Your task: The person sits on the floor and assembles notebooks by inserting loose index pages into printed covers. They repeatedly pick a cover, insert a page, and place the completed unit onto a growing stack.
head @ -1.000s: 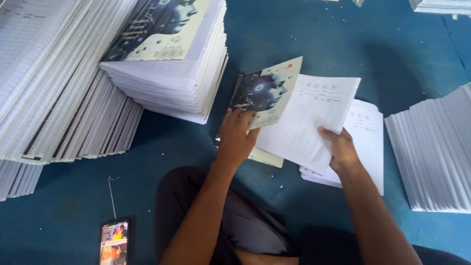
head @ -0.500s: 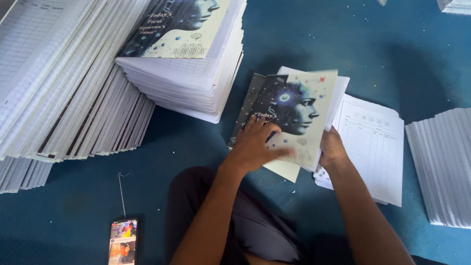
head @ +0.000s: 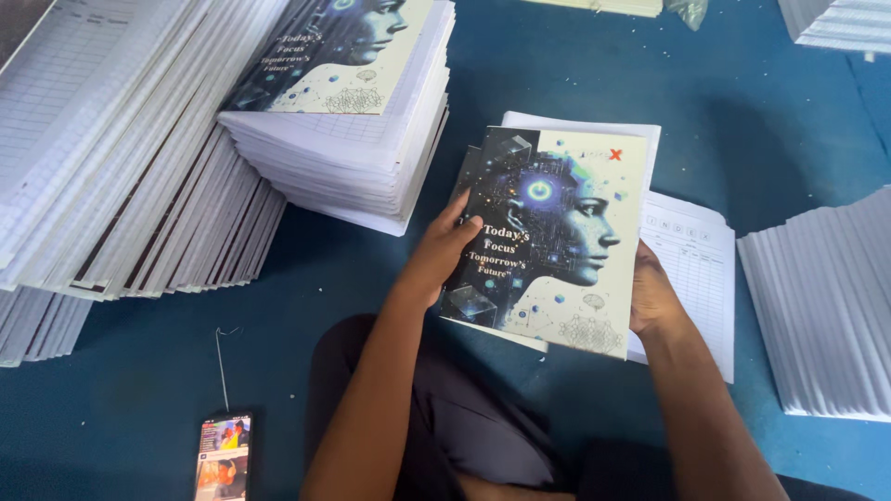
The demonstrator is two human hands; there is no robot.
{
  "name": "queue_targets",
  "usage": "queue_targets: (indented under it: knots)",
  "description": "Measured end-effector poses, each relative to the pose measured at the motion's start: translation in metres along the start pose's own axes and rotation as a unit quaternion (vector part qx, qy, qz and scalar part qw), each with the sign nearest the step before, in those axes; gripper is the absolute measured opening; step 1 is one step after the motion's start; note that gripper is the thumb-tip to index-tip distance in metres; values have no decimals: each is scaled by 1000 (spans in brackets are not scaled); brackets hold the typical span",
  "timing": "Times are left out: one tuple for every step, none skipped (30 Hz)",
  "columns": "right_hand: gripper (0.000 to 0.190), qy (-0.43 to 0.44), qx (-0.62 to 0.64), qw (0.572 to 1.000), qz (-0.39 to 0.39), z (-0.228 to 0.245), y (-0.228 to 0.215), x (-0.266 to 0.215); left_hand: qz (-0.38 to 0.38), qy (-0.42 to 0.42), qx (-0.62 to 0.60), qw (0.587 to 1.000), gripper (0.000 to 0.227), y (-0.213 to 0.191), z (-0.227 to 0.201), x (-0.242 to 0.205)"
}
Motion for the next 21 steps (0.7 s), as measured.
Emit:
queue_targets:
  knots:
    - [31,-6,-16,1000,-4,0,-5,0,3,-5,-12,1000,64,3,-1,-1]
    - [26,-12,-33,999,-7,1,-10,-1,6,-10,-25,1000,64,7,-1,-2]
    - [24,-13,-38,999,-9,-1,-16,-1,10,-16,-38,999,64,10,-1,-3]
    - [22,-14,-43,999,-9,-2,-19,-1,6,-26,-41,999,64,11,1,-4]
    - [21,-15,-48,999,-9,-3,-23,0,2,-36,-44,998,64,13,2,-4]
    - [21,-14,-40,999,-6,-4,-25,-1,-3,-47,-47,998,65,13,4,-4]
    - [21,-14,-31,999,-3,-4,-27,-1,-4,-44,-44,998,65,13,4,-4]
    - [21,-12,-22,1000,-2,-4,-28,-2,-4,-43,-41,998,65,13,4,-4]
    - [22,-5,-28,999,-22,-6,-31,-4,-4,-42,-38,998,65,13,4,-4]
    - [22,1,-33,999,-43,-7,-34,-7,-2,-43,-37,998,65,13,5,-4]
    - [23,6,-39,997,-64,-7,-36,-9,-1,-43,-37,998,65,13,5,-4]
    - [23,-4,-42,998,-52,-4,-32,-11,0,-45,-36,998,65,13,5,-4]
    - [23,-14,-45,998,-40,-3,-29,-14,4,-40,-40,998,65,14,4,-3]
    - [23,-24,-48,998,-28,-1,-25,-16,7,-37,-43,998,65,15,4,-3]
    - [27,-27,-53,998,-33,-1,-23,-19,9,-33,-47,998,65,15,3,-3]
    - [30,-31,-59,997,-37,0,-21,-22,10,-33,-49,998,64,15,3,-3]
    - [34,-35,-64,996,-42,0,-19,-26,11,-34,-50,998,64,15,2,-3]
    - [37,-29,-67,996,-48,-1,-17,-29,12,-34,-52,998,64,15,2,-3]
    - [39,-24,-70,996,-53,-1,-15,-32,10,-39,-58,998,64,15,2,-3]
    - [42,-19,-72,995,-60,-1,-13,-34,9,-44,-63,997,64,16,2,-4]
    - [45,-24,-65,997,-39,0,-7,-36,7,-48,-68,996,65,16,2,-4]
Point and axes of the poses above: each hand's wrist, its own x-axis towards the middle knuckle, its own y-axis out of the palm, z = x × y, the point moved 8 cm from there along x, towards the middle knuckle, and after that the axes turned 9 degrees about y, right-handed, at the moved point
